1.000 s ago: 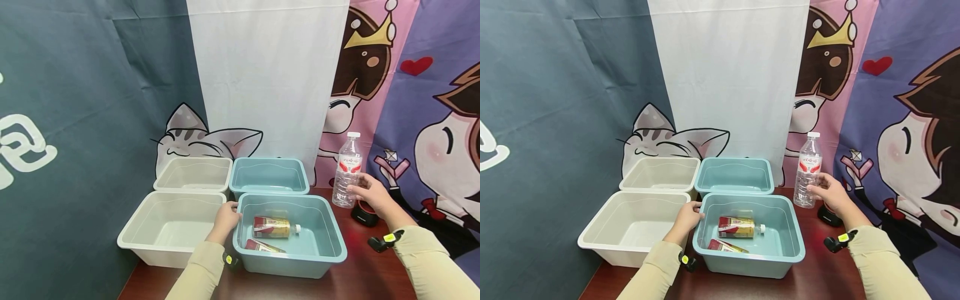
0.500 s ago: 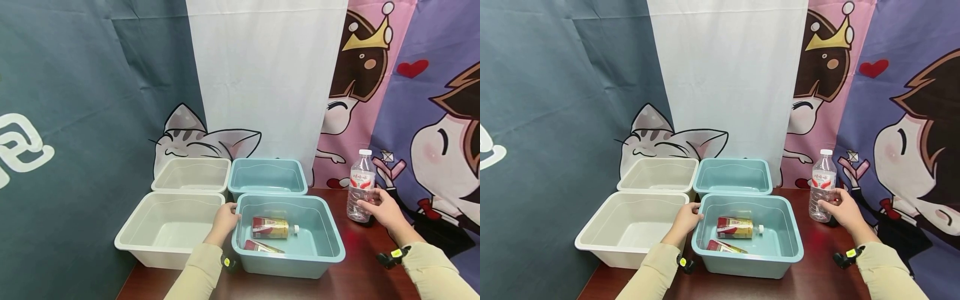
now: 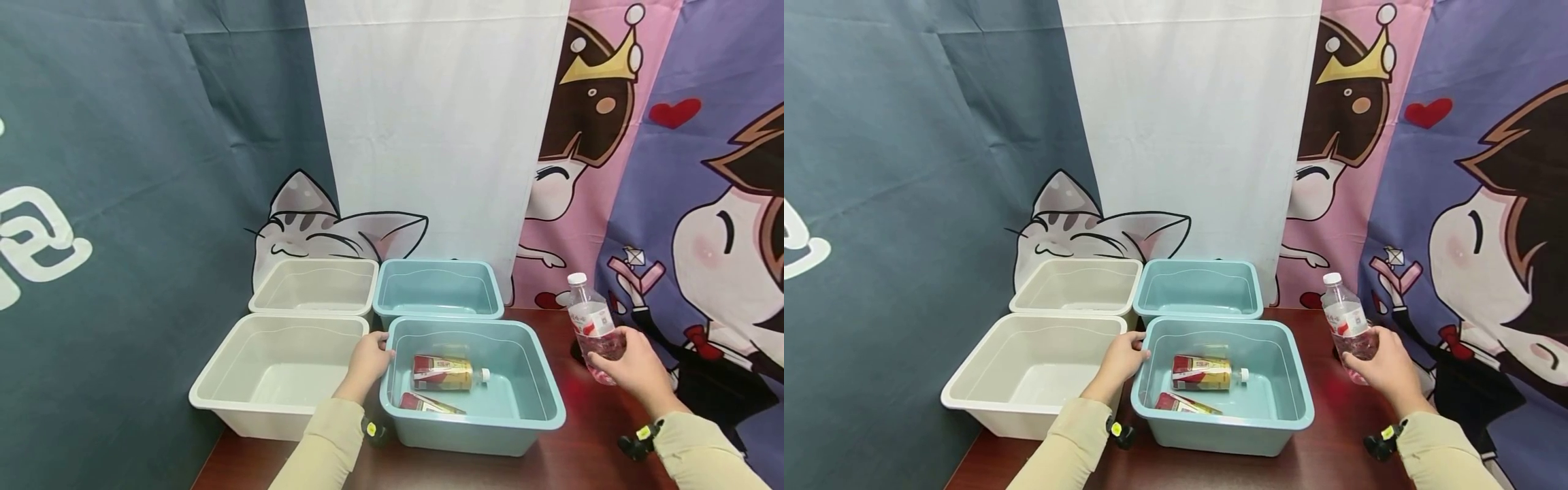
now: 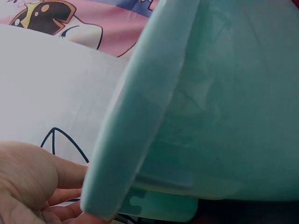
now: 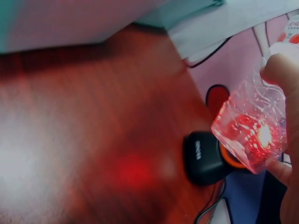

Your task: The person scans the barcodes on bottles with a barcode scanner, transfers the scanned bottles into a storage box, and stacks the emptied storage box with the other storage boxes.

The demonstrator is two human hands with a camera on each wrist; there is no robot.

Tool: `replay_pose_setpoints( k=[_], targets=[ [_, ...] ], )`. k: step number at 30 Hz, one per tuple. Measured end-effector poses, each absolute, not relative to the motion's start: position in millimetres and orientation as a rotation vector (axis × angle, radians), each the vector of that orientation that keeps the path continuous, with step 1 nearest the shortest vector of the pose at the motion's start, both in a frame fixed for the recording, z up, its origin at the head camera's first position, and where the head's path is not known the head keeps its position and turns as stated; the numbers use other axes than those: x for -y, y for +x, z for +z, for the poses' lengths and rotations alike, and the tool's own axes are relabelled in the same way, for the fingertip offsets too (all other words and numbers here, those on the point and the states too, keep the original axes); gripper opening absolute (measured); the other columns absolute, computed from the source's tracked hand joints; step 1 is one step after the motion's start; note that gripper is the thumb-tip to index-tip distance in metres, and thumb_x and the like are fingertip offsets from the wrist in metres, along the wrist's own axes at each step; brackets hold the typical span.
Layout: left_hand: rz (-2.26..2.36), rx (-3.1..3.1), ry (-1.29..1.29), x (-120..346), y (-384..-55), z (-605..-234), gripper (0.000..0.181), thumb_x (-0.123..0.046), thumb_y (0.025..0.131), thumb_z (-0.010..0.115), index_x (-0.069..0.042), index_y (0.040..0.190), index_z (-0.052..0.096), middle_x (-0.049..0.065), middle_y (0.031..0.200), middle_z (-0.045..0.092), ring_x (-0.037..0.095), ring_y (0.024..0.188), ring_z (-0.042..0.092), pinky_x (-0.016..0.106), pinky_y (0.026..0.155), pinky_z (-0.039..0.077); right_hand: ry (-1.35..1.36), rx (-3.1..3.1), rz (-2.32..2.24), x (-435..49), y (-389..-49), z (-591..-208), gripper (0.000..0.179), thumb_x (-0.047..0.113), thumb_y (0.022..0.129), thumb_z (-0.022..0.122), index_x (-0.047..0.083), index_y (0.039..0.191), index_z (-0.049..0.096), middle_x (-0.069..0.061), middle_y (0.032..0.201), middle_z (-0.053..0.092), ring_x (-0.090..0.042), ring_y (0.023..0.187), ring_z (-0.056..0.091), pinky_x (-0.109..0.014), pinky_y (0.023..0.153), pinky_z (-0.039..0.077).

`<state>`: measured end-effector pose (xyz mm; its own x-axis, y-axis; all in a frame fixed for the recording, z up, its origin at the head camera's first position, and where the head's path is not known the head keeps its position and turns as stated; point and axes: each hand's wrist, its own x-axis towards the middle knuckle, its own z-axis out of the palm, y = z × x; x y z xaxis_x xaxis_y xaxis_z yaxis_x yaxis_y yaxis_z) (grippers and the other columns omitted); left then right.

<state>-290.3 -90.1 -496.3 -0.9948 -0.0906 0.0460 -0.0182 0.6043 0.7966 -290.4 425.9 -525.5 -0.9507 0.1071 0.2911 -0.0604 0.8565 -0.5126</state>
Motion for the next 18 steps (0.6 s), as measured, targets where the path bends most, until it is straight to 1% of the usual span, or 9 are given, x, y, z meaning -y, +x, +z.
replay_pose_setpoints(
  k=[4, 7, 12, 16, 18],
  targets=[
    [-1.366, 2.742, 0.107, 90, -290, -496, 0.043, -0.002, 0.089, 0.073, 0.004, 0.13, 0.063, 0.017, 0.105, 0.07, 0.03, 0.098, 0.068, 0.048, 0.088, 0.058, -0.021, 2.726, 0.641, -430, -290, -534, 0.085, 0.039, 0.073, 0.088, -0.011, 0.125, 0.045, -0.035, 0.113, 0.049, -0.051, 0.099, 0.052, -0.07, 0.074, 0.047],
    [-1.37, 2.74, 0.11, 90, -289, -497, 0.043, -0.002, 0.09, 0.073, 0.003, 0.131, 0.062, 0.018, 0.107, 0.07, 0.031, 0.099, 0.068, 0.048, 0.088, 0.058, 0.008, 2.69, 0.544, -433, -290, -542, 0.081, 0.036, 0.069, 0.09, -0.01, 0.121, 0.048, -0.034, 0.109, 0.052, -0.05, 0.093, 0.054, -0.067, 0.07, 0.047],
    [-1.371, 2.742, 0.107, 90, -290, -498, 0.043, -0.003, 0.09, 0.072, 0.003, 0.131, 0.062, 0.018, 0.107, 0.07, 0.031, 0.099, 0.068, 0.048, 0.088, 0.058, 0.039, 2.639, 0.404, -438, -288, -557, 0.076, 0.034, 0.064, 0.091, -0.008, 0.113, 0.05, -0.032, 0.101, 0.054, -0.05, 0.086, 0.053, -0.068, 0.063, 0.047],
    [-1.37, 2.741, 0.099, 91, -289, -498, 0.044, -0.003, 0.089, 0.072, 0.003, 0.131, 0.062, 0.018, 0.107, 0.07, 0.031, 0.099, 0.068, 0.048, 0.088, 0.058, 0.046, 2.611, 0.33, -441, -285, -563, 0.072, 0.033, 0.062, 0.09, -0.006, 0.108, 0.051, -0.03, 0.096, 0.053, -0.05, 0.082, 0.051, -0.068, 0.056, 0.045],
    [-1.37, 2.737, 0.091, 91, -289, -498, 0.044, -0.003, 0.089, 0.072, 0.003, 0.132, 0.062, 0.018, 0.107, 0.07, 0.031, 0.099, 0.069, 0.047, 0.088, 0.058, 0.039, 2.612, 0.311, -442, -283, -564, 0.074, 0.033, 0.062, 0.09, -0.007, 0.11, 0.05, -0.031, 0.097, 0.052, -0.051, 0.083, 0.05, -0.068, 0.055, 0.044]
  ],
)
